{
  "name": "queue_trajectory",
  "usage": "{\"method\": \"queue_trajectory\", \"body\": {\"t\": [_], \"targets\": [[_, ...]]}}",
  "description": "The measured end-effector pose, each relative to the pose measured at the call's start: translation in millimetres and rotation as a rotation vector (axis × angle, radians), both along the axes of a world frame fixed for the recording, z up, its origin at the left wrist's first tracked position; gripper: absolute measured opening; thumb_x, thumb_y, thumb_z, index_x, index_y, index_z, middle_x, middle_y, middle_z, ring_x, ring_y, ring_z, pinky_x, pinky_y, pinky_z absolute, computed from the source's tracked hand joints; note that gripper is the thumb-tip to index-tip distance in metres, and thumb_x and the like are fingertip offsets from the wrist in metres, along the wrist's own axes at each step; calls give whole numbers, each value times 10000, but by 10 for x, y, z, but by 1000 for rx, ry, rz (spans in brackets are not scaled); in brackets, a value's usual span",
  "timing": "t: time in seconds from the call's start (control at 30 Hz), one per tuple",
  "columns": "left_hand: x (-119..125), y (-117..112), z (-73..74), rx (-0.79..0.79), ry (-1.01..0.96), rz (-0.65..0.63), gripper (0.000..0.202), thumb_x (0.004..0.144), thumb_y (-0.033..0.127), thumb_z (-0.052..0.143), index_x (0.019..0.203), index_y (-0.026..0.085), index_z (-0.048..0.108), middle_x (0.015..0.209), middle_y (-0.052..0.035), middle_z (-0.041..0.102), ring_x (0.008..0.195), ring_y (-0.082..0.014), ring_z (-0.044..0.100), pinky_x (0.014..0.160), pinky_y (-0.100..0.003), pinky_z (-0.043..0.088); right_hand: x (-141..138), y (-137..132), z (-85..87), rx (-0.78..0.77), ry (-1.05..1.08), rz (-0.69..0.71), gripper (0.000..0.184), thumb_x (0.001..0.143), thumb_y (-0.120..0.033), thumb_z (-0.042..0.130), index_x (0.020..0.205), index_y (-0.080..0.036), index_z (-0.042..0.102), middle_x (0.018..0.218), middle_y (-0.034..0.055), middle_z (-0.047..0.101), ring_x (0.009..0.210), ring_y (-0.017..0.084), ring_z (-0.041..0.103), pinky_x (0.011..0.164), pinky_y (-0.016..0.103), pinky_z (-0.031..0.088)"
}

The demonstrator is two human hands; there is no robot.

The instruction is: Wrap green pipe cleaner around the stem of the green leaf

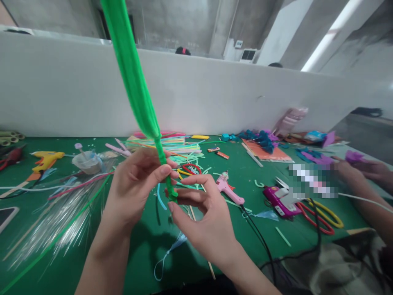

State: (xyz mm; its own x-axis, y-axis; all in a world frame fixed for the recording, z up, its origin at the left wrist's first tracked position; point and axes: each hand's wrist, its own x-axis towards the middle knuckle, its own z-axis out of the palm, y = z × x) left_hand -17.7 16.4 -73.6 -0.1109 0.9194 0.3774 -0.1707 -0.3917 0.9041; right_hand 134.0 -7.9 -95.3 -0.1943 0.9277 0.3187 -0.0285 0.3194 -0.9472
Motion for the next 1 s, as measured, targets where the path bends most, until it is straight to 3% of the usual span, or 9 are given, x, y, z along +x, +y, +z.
{"method": "queue_trajectory", "body": {"t": [0.23, 0.4, 0.53, 0.83, 0.9, 1.0], "targets": [[17, 12, 0, -52, -42, -21, 161, 780, 189, 795, 913, 206, 707, 778, 12, 727, 684, -124, 700, 637, -210, 571, -13, 8, -27, -3, -45, -86, 358, 766, -218, 784, 1005, -261, 522, 844, -6, 787, 789, 186, 777, 681, 265, 640], [46, 7, 12, -47, -47, -5, 181, 749, 162, 818, 861, 196, 680, 785, 31, 710, 692, -103, 684, 677, -201, 558, -25, 6, -37, 25, -90, -134, 287, 806, -211, 741, 1000, -250, 533, 829, 11, 792, 771, 196, 781, 655, 265, 639], [61, 6, 1, -37, -47, 20, 194, 750, 153, 815, 822, 199, 640, 789, 34, 699, 745, -96, 662, 701, -184, 536, -43, -29, -68, 211, -163, -148, 283, 874, -160, 653, 1105, -251, 516, 940, 25, 784, 844, 195, 782, 699, 263, 643], [94, 33, -49, -78, -127, 5, 228, 747, 193, 819, 790, 205, 595, 746, 40, 631, 641, -75, 589, 578, -166, 486, -75, -41, -214, 645, -386, -161, 563, 920, -63, 532, 1426, -245, 368, 1317, 117, 655, 1151, 251, 688, 938, 373, 611], [82, 30, -49, -61, -129, -19, 217, 762, 192, 807, 789, 206, 592, 757, 36, 643, 639, -72, 588, 563, -155, 480, -32, -39, -178, 526, -315, -78, 584, 920, -97, 556, 1443, -264, 356, 1338, 104, 646, 1135, 239, 696, 942, 371, 605], [54, 12, -30, -52, -125, -64, 178, 786, 191, 785, 815, 217, 611, 751, 37, 643, 629, -77, 600, 555, -163, 495, 47, -26, -87, 76, -22, 172, 460, 957, -283, 555, 1389, -254, 400, 1164, 94, 741, 969, 232, 753, 845, 395, 628]]}}
